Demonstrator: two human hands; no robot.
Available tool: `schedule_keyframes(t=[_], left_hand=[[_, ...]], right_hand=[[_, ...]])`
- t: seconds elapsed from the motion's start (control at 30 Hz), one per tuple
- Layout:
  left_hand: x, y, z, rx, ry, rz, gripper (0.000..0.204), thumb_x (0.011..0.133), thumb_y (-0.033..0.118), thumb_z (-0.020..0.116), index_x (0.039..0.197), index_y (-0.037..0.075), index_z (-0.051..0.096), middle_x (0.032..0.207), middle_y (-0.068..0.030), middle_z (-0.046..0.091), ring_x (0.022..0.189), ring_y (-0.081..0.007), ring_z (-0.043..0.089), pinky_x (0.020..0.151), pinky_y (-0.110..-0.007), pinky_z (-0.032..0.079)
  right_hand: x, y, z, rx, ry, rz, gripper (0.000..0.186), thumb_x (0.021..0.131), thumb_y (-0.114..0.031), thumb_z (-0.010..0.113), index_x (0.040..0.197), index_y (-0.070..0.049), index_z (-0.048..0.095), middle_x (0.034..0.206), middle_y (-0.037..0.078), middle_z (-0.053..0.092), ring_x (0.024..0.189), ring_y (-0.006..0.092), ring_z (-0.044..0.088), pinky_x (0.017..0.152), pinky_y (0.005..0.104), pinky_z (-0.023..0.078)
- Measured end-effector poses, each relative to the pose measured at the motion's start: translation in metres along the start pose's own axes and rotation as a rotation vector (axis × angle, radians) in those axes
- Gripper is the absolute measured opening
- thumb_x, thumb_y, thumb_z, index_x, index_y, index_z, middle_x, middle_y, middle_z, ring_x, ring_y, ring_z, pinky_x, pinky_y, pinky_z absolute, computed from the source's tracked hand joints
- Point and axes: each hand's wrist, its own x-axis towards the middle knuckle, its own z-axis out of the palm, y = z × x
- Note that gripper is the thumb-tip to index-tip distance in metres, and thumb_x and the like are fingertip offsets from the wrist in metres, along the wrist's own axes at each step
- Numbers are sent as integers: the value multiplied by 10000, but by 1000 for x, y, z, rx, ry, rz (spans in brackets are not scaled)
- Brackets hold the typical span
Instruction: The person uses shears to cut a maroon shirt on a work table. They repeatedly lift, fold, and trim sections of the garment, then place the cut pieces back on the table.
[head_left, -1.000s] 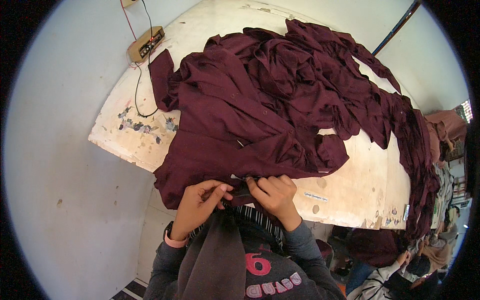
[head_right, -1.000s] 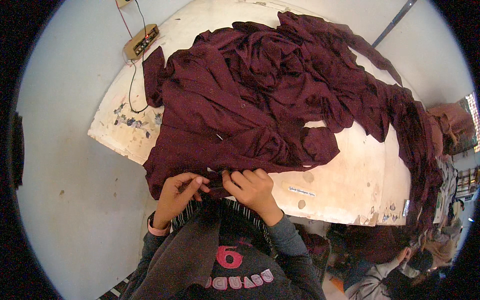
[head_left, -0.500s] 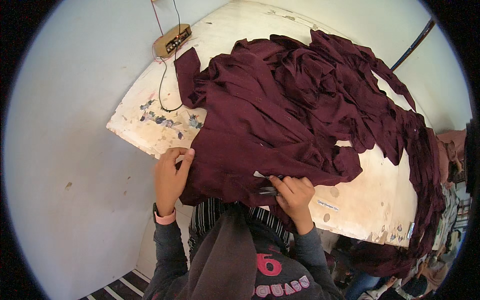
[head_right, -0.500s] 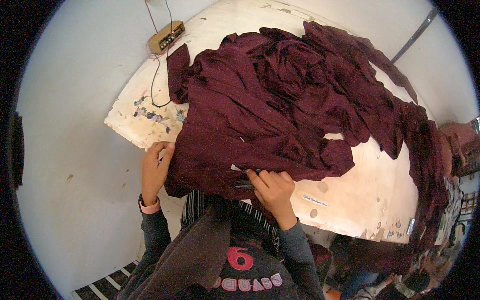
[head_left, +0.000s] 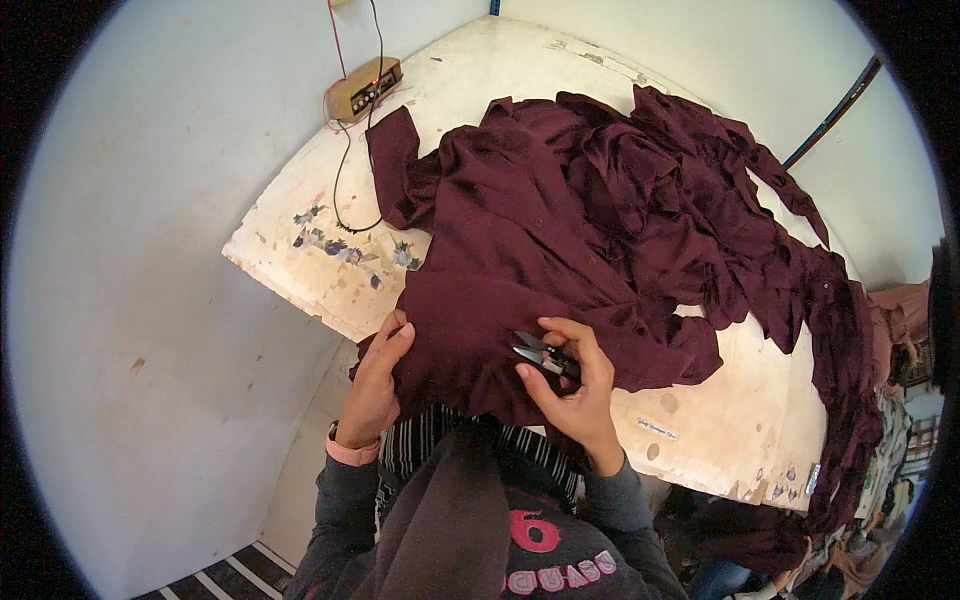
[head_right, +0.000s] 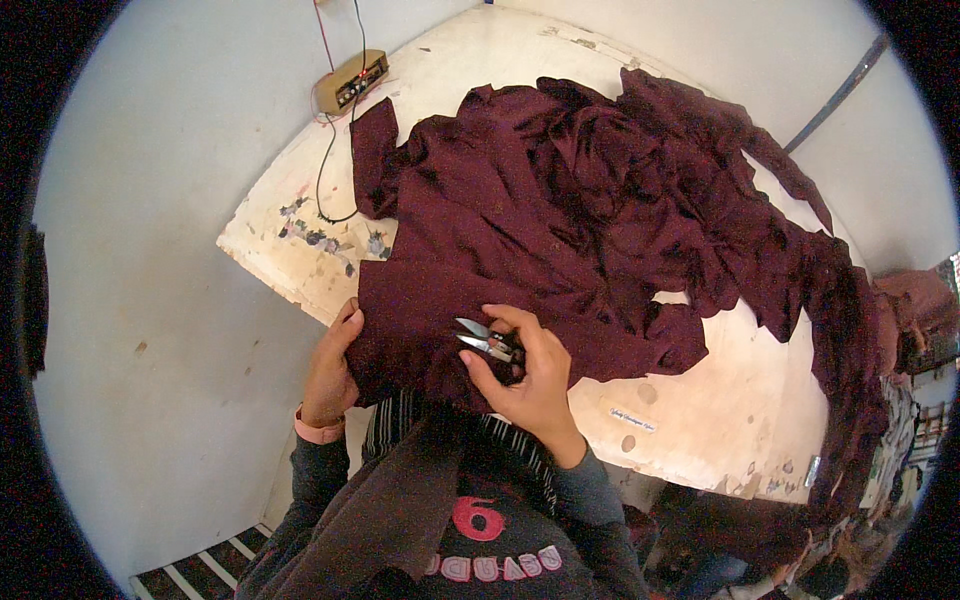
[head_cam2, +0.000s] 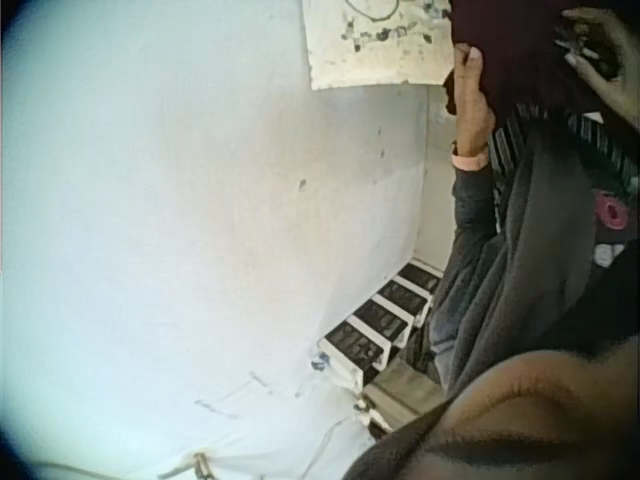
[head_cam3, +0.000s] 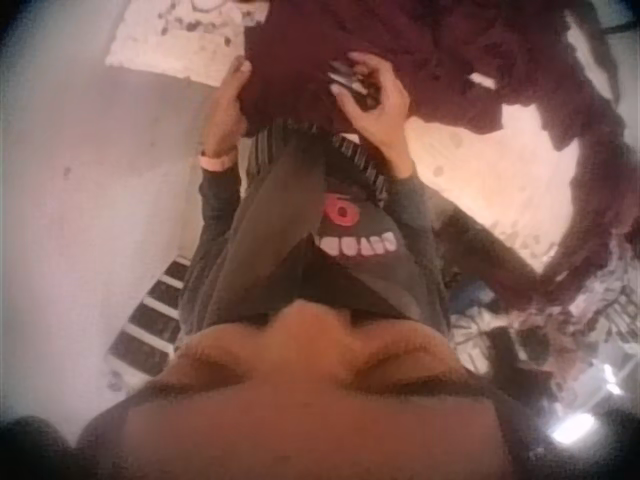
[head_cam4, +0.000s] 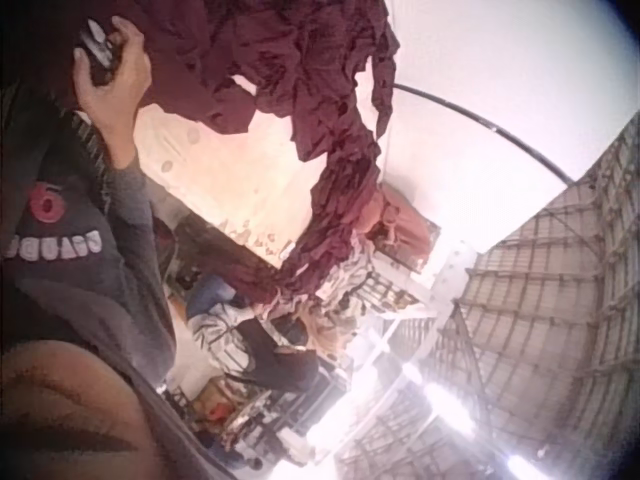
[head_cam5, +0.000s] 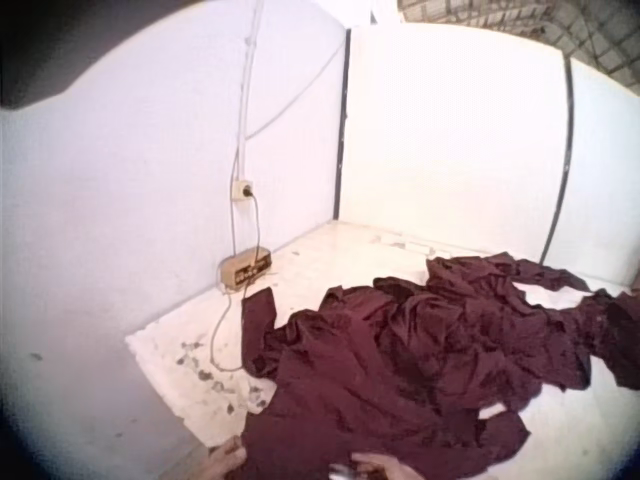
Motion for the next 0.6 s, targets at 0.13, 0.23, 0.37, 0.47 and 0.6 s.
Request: schedule_keyframes(t=[0.13, 0.23, 0.37, 0.47, 0.6], left_hand=[[-1, 0, 2, 1, -66, -5, 451, 1080, 220, 435, 1454, -32, 435, 1447, -166, 540, 1309, -258, 557, 1114, -396, 442], [-2, 2, 6, 34, -75, -22, 462, 1082, 223, 432, 1467, -32, 424, 1451, -166, 537, 1317, -262, 552, 1122, -396, 437], [-3, 0, 4, 87, -54, -18, 478, 1084, 230, 426, 1484, -31, 409, 1452, -166, 536, 1318, -269, 552, 1127, -401, 432], [-2, 0, 6, -11, -6, -24, 489, 1088, 241, 417, 1493, -33, 401, 1472, -169, 522, 1330, -273, 542, 1134, -407, 426], [-2, 1, 5, -83, -48, -33, 513, 1092, 260, 400, 1512, -36, 381, 1509, -175, 489, 1360, -277, 517, 1152, -410, 407]], right_hand=[[17, -11, 7, -54, -68, -134, 370, 727, -85, 807, 1089, -100, 731, 799, 65, 647, 647, 185, 612, 596, 302, 444], [28, -10, 12, -136, -116, -262, 280, 719, -30, 750, 988, -108, 732, 743, 47, 608, 579, 161, 558, 561, 293, 389], [29, -14, 23, 225, -45, -87, 191, 794, 30, 702, 956, -71, 696, 778, 49, 621, 640, 99, 564, 597, 245, 397], [26, -1, 15, 278, -23, 16, 175, 862, 23, 691, 1027, -23, 656, 850, 80, 659, 761, 93, 613, 676, 242, 456], [25, -16, 11, 82, 37, -35, 218, 851, -106, 775, 1026, -42, 660, 853, 88, 688, 735, 171, 666, 661, 298, 496]])
